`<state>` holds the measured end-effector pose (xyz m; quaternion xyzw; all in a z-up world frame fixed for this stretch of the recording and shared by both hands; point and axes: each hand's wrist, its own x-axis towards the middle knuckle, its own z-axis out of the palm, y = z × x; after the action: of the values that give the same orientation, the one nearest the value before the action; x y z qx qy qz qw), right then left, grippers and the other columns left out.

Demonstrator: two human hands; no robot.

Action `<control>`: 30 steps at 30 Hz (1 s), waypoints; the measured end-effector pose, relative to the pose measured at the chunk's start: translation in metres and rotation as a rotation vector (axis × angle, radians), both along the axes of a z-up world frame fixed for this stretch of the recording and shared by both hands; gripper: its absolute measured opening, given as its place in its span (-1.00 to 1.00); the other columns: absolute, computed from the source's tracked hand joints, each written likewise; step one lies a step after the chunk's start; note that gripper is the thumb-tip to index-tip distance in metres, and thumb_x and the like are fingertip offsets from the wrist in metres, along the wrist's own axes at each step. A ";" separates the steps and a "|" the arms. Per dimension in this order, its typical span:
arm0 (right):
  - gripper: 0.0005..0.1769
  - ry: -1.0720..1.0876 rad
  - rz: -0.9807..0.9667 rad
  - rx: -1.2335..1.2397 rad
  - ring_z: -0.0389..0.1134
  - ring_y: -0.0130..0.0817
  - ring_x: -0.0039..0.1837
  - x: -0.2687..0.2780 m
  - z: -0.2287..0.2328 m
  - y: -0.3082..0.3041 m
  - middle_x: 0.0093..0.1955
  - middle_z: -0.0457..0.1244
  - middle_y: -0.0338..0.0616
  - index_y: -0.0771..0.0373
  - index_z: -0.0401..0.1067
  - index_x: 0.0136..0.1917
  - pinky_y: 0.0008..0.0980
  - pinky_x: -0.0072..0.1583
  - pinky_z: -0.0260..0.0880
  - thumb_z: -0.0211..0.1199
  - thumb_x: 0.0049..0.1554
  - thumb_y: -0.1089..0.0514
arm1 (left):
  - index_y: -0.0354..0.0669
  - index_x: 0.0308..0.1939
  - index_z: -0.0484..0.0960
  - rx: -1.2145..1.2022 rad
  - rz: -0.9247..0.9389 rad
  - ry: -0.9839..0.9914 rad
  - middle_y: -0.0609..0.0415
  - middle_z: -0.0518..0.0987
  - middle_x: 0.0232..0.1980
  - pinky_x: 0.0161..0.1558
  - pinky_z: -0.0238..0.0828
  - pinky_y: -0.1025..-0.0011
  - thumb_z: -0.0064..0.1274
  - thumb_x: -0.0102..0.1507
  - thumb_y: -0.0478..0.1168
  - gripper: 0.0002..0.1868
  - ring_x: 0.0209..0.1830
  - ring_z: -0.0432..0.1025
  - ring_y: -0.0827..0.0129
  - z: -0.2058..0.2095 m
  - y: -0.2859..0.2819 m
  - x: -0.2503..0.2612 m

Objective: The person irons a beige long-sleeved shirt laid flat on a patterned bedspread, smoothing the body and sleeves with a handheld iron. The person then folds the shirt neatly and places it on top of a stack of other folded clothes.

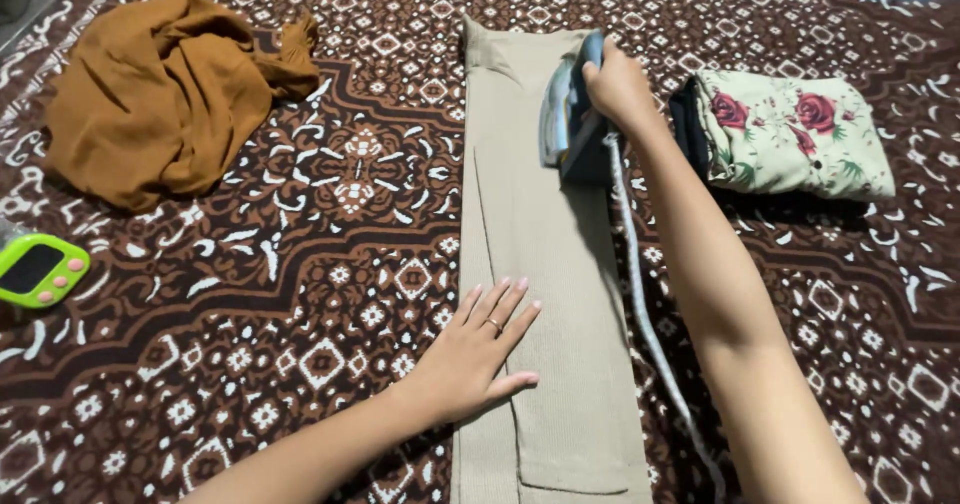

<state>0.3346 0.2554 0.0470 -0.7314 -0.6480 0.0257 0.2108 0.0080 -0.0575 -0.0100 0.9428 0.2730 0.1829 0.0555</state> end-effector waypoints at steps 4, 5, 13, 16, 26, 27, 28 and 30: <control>-0.55 0.106 0.139 -0.144 0.35 0.38 0.10 -0.032 0.033 -0.088 0.14 0.32 0.40 0.25 0.23 0.31 0.15 0.11 0.27 -0.04 0.23 0.00 | -0.14 0.58 0.12 0.020 0.006 -0.010 -0.22 -0.01 0.66 0.55 -0.25 -0.01 -0.23 0.36 0.38 -0.10 0.66 -0.10 -0.03 -0.003 0.001 0.000; -0.46 0.169 0.188 -0.182 0.42 0.22 0.07 -0.043 0.043 -0.121 0.16 0.34 0.33 0.19 0.19 0.48 0.02 0.10 0.34 -0.03 0.26 0.02 | -0.14 0.58 0.13 0.037 0.012 -0.006 -0.22 0.01 0.65 0.54 -0.24 0.00 -0.23 0.36 0.39 -0.10 0.65 -0.09 -0.02 -0.005 0.001 0.000; -0.22 0.289 0.190 -0.580 0.50 -0.36 -0.35 -0.097 0.101 -0.322 -0.33 0.45 -0.14 -0.26 -0.09 0.69 -0.41 -0.09 0.47 -0.02 0.25 -0.03 | -0.30 0.62 -0.19 -0.085 0.104 0.065 -0.29 -0.20 0.67 0.58 -0.46 0.09 -0.32 0.36 0.48 0.08 0.69 -0.33 0.00 -0.002 -0.003 -0.003; -0.21 0.299 0.240 -0.558 0.51 -0.17 -0.24 -0.099 0.099 -0.329 -0.35 0.45 -0.01 -0.18 -0.07 0.69 -0.16 0.01 0.46 0.02 0.23 -0.04 | -0.34 0.61 -0.21 -0.281 0.114 0.083 -0.37 -0.23 0.66 0.57 -0.48 0.03 -0.28 0.31 0.51 0.16 0.68 -0.34 -0.11 0.013 0.000 -0.004; -0.30 0.178 0.295 -0.273 0.46 0.10 0.14 -0.126 0.075 -0.185 -0.11 0.45 0.05 -0.03 0.02 0.66 0.14 0.25 0.34 0.01 0.32 -0.14 | -0.39 0.60 -0.27 -0.493 0.147 0.151 -0.36 -0.26 0.67 0.58 -0.52 -0.03 -0.38 0.34 0.48 0.13 0.69 -0.35 -0.11 0.028 0.007 -0.012; -0.30 0.183 0.300 -0.273 0.46 0.10 0.14 -0.127 0.078 -0.188 -0.11 0.45 0.05 -0.03 0.02 0.66 0.14 0.25 0.34 0.01 0.32 -0.14 | -0.39 0.60 -0.27 -0.494 0.152 0.155 -0.36 -0.26 0.67 0.58 -0.52 -0.03 -0.38 0.34 0.48 0.13 0.69 -0.35 -0.11 0.031 0.009 -0.012; -0.29 0.186 0.302 -0.295 0.45 0.12 0.15 -0.129 0.080 -0.192 -0.07 0.44 0.09 -0.02 0.02 0.66 0.14 0.26 0.33 0.01 0.31 -0.15 | -0.40 0.61 -0.26 -0.514 0.150 0.106 -0.36 -0.24 0.67 0.58 -0.50 -0.04 -0.37 0.40 0.31 -0.01 0.68 -0.33 -0.12 0.034 0.010 -0.013; -0.28 0.191 0.305 -0.319 0.44 0.13 0.17 -0.131 0.084 -0.209 -0.02 0.44 0.12 -0.01 0.02 0.66 0.13 0.28 0.33 0.00 0.31 -0.16 | -0.40 0.61 -0.26 -0.536 0.149 0.059 -0.36 -0.21 0.66 0.58 -0.47 -0.05 -0.35 0.45 0.13 -0.13 0.68 -0.31 -0.13 0.037 0.013 -0.015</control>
<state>0.2031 0.0461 0.1307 -0.6433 -0.7158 0.2285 0.1466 -0.0072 -0.0448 0.0272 0.8767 0.3819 0.0801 0.2812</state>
